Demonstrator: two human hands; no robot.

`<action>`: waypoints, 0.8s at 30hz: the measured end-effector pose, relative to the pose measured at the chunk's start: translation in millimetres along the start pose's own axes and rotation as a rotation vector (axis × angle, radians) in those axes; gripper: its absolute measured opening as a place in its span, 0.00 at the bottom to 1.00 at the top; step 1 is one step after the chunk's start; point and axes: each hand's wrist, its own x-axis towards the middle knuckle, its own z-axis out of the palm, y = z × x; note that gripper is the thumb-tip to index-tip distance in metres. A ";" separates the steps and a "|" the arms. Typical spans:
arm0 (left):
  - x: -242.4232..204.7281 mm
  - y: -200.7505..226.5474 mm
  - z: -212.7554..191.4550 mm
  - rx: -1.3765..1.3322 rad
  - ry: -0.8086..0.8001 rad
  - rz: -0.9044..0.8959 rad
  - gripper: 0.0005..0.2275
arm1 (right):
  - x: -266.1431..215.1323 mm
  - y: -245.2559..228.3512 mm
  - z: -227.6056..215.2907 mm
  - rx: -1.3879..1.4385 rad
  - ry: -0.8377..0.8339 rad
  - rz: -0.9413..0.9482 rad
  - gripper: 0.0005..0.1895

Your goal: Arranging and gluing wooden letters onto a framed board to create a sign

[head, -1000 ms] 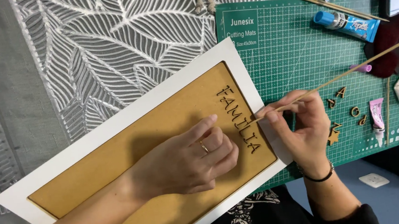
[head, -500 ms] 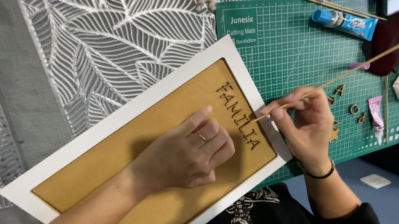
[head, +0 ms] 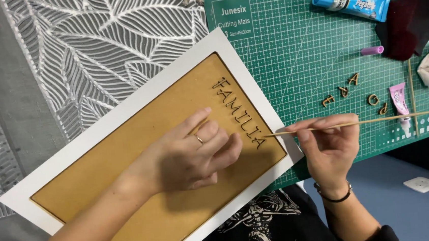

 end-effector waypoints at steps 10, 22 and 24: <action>-2.0 7.4 1.4 0.161 -0.096 0.064 0.35 | -15.2 0.8 3.4 -0.027 0.018 -0.084 0.13; 1.8 6.4 2.5 -0.052 -0.080 -0.034 0.36 | -19.3 2.2 3.7 0.005 -0.027 -0.090 0.12; 2.4 6.6 1.6 -0.063 -0.056 -0.034 0.33 | -21.1 2.9 -0.1 -0.005 -0.027 -0.116 0.11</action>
